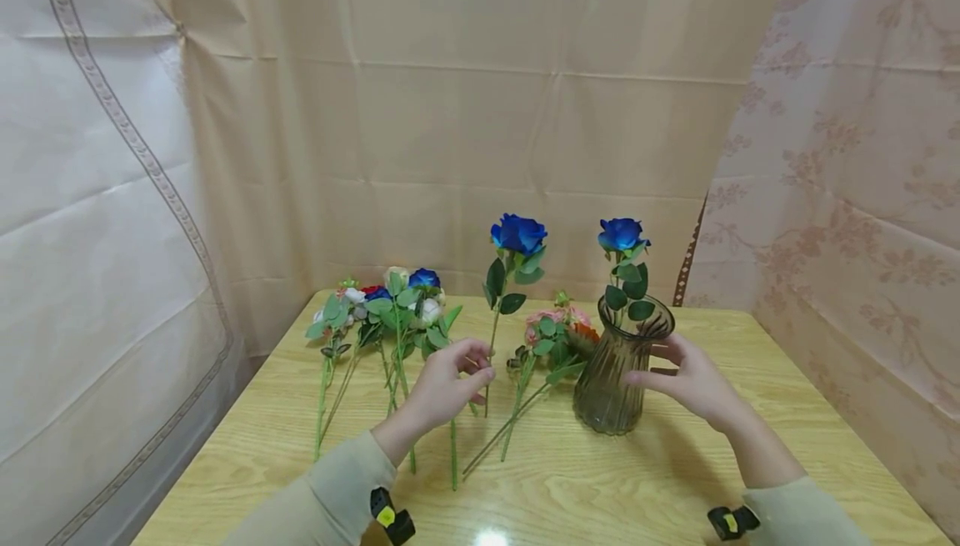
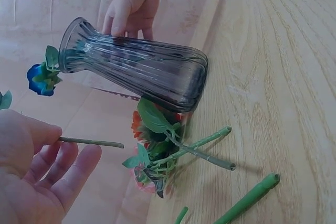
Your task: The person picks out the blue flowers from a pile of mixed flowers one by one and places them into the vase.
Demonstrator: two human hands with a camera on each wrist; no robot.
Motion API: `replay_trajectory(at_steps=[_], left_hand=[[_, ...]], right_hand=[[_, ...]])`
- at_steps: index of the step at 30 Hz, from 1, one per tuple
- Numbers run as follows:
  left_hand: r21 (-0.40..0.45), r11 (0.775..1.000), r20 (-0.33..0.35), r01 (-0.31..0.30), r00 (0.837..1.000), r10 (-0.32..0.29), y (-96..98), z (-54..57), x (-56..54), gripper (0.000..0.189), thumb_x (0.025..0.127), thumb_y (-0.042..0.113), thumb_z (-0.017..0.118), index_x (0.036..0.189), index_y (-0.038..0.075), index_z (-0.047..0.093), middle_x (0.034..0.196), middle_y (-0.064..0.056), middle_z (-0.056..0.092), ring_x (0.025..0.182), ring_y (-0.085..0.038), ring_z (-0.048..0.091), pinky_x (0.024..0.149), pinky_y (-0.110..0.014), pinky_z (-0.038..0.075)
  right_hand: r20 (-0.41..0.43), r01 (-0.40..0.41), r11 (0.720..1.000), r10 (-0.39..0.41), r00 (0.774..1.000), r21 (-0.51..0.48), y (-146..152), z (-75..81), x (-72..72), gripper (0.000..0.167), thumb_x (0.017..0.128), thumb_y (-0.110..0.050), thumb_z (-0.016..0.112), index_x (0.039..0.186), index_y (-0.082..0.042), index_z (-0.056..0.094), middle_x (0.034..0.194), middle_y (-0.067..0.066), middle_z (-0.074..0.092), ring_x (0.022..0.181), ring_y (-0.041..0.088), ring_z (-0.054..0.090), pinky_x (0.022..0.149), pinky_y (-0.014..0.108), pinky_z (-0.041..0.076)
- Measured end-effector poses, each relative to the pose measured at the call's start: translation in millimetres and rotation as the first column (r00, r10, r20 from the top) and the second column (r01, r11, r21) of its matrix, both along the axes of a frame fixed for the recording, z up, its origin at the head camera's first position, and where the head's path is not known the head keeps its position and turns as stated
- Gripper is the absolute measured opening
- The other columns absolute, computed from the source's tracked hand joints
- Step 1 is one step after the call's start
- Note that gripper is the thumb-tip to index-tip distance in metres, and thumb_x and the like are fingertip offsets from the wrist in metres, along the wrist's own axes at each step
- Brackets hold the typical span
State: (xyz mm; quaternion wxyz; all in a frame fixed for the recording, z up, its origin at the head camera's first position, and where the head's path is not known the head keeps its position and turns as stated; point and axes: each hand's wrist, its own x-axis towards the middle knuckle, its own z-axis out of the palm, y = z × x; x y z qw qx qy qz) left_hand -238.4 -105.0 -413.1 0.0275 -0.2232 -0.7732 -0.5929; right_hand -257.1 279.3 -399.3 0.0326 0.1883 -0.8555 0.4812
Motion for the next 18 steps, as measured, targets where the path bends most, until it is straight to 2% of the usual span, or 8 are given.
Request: replay_trajectory(at_steps=[5, 10, 13, 16, 18], left_hand=[[0.0, 1.0, 0.016, -0.003, 1.0, 0.003, -0.2, -1.9, -0.4, 0.021, 0.099, 0.007, 0.068, 0.12, 0.007, 0.066, 0.101, -0.01, 0.061, 0.091, -0.028, 0.065, 0.064, -0.041, 0.061], [-0.002, 1.0, 0.009, -0.006, 1.0, 0.006, -0.2, -2.3, 0.4, 0.021, 0.099, 0.009, 0.069, 0.12, 0.006, 0.066, 0.099, -0.01, 0.062, 0.09, -0.029, 0.065, 0.061, -0.034, 0.061], [-0.013, 1.0, -0.006, -0.01, 1.0, 0.01, -0.2, -2.7, -0.2, 0.021, 0.099, 0.009, 0.069, 0.119, 0.006, 0.068, 0.097, -0.009, 0.063, 0.089, -0.03, 0.066, 0.06, -0.033, 0.06], [-0.019, 1.0, -0.013, -0.015, 1.0, 0.015, -0.3, -3.4, -0.9, 0.02, 0.098, 0.008, 0.07, 0.118, 0.005, 0.069, 0.094, -0.009, 0.064, 0.088, -0.033, 0.066, 0.06, -0.033, 0.06], [-0.013, 1.0, -0.01, -0.016, 1.0, 0.016, -0.6, -3.8, -1.1, 0.019, 0.098, 0.008, 0.07, 0.117, 0.005, 0.069, 0.094, -0.009, 0.064, 0.088, -0.034, 0.066, 0.06, -0.033, 0.06]], right_hand=[[-0.054, 0.01, 1.0, -0.01, 0.998, -0.009, 7, 10.8, 3.9, 0.081, 0.091, -0.023, 0.081, 0.155, -0.004, 0.034, 0.149, 0.02, 0.045, 0.134, 0.046, 0.045, 0.1, 0.054, 0.048], [-0.145, 0.017, 1.0, -0.019, 0.989, -0.018, 13, 25.6, 11.0, 0.08, 0.092, -0.013, 0.078, 0.156, 0.001, 0.03, 0.148, 0.023, 0.043, 0.133, 0.044, 0.045, 0.098, 0.025, 0.049], [-0.21, 0.015, 0.999, -0.021, 0.977, -0.03, 15, 35.0, 15.2, 0.079, 0.091, -0.007, 0.078, 0.155, 0.0, 0.032, 0.148, 0.022, 0.044, 0.134, 0.031, 0.047, 0.095, 0.014, 0.045], [-0.273, 0.006, 0.998, -0.021, 0.962, -0.056, 17, 43.5, 18.8, 0.078, 0.089, 0.0, 0.078, 0.154, -0.003, 0.035, 0.145, 0.014, 0.047, 0.131, 0.014, 0.048, 0.095, 0.013, 0.045], [-0.306, 0.005, 0.997, -0.027, 0.951, -0.074, 17, 48.1, 21.1, 0.078, 0.087, 0.004, 0.078, 0.153, -0.005, 0.037, 0.144, 0.007, 0.05, 0.13, 0.009, 0.049, 0.097, 0.014, 0.045]])
